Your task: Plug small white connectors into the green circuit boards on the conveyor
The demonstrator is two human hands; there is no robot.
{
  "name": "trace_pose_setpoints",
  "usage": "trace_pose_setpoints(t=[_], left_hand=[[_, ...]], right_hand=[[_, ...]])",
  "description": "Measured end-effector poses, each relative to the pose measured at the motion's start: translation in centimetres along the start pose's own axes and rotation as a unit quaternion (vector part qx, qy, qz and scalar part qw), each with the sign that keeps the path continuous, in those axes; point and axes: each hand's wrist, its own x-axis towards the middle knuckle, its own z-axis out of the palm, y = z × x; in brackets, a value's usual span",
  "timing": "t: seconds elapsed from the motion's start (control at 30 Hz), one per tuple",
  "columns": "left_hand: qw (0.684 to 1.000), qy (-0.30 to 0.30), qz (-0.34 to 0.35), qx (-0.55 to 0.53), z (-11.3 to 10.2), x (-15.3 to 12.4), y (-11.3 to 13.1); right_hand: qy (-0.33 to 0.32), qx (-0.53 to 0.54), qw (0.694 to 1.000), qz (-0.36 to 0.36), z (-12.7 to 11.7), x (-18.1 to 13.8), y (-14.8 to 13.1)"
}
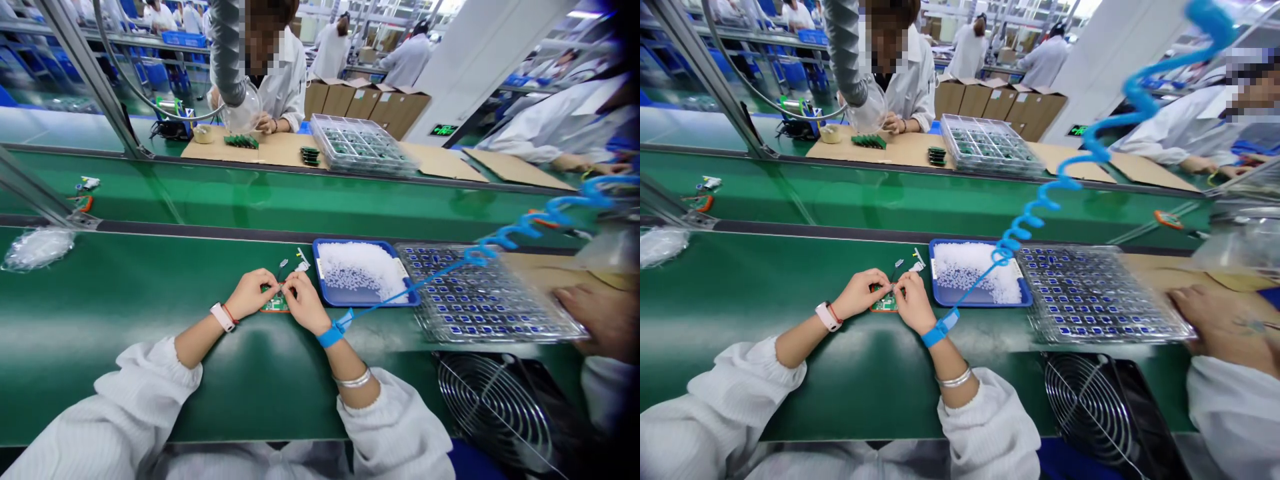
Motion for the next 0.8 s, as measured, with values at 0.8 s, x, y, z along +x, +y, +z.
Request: trace_pose_setpoints(t=[0.8], left_hand=[[0.997,-0.027,0.008,0.070,-0.1,-0.1,-0.6]], right_hand=[[0.086,-0.267,0.930,0.238,-13.1,-3.1,5.5]])
